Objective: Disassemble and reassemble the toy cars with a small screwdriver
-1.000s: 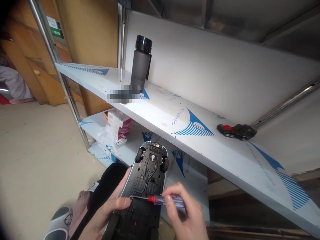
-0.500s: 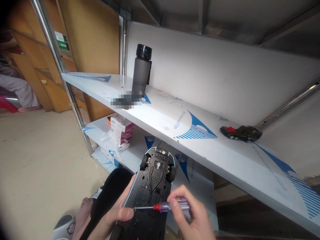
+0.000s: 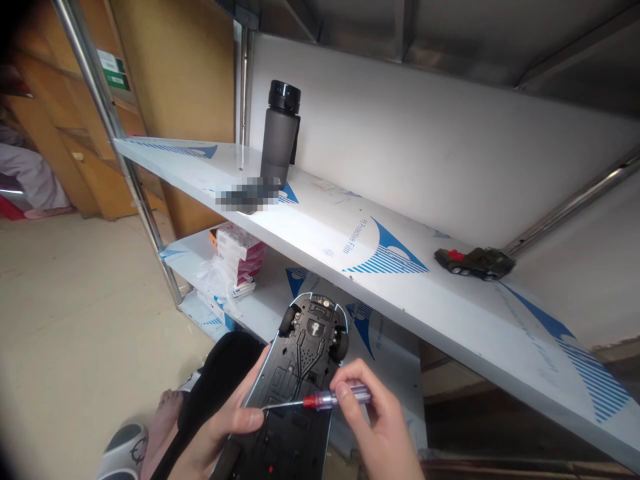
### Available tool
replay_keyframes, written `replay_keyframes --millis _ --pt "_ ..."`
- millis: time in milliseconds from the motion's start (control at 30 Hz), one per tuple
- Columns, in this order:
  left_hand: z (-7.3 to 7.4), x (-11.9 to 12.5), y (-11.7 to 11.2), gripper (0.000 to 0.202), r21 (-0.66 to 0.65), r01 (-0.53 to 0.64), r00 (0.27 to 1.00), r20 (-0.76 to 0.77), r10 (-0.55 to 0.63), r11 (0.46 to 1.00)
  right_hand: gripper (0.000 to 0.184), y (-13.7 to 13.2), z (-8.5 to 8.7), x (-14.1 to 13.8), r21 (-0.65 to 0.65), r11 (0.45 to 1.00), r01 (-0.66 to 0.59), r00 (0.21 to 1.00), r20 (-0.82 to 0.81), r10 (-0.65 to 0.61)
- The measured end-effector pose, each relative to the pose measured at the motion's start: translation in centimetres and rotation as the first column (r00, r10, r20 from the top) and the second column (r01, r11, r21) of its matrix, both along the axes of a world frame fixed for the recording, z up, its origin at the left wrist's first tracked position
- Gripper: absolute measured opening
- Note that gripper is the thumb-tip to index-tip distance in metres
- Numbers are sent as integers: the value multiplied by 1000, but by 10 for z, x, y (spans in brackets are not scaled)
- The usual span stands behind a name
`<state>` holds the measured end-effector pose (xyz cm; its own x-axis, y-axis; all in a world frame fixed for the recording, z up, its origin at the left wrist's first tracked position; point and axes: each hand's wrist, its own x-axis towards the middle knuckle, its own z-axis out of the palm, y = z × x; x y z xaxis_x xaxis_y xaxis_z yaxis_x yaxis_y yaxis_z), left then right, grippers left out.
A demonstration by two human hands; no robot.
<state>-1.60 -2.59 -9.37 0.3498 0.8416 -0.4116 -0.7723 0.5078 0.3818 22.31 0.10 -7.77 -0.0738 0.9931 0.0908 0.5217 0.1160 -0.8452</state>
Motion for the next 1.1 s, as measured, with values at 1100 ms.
replay_keyframes --millis 1100 --pt "-46 -13 -3 89 86 -58 969 -233 76 995 17 -35 38 29 475 880 -15 897 395 -198"
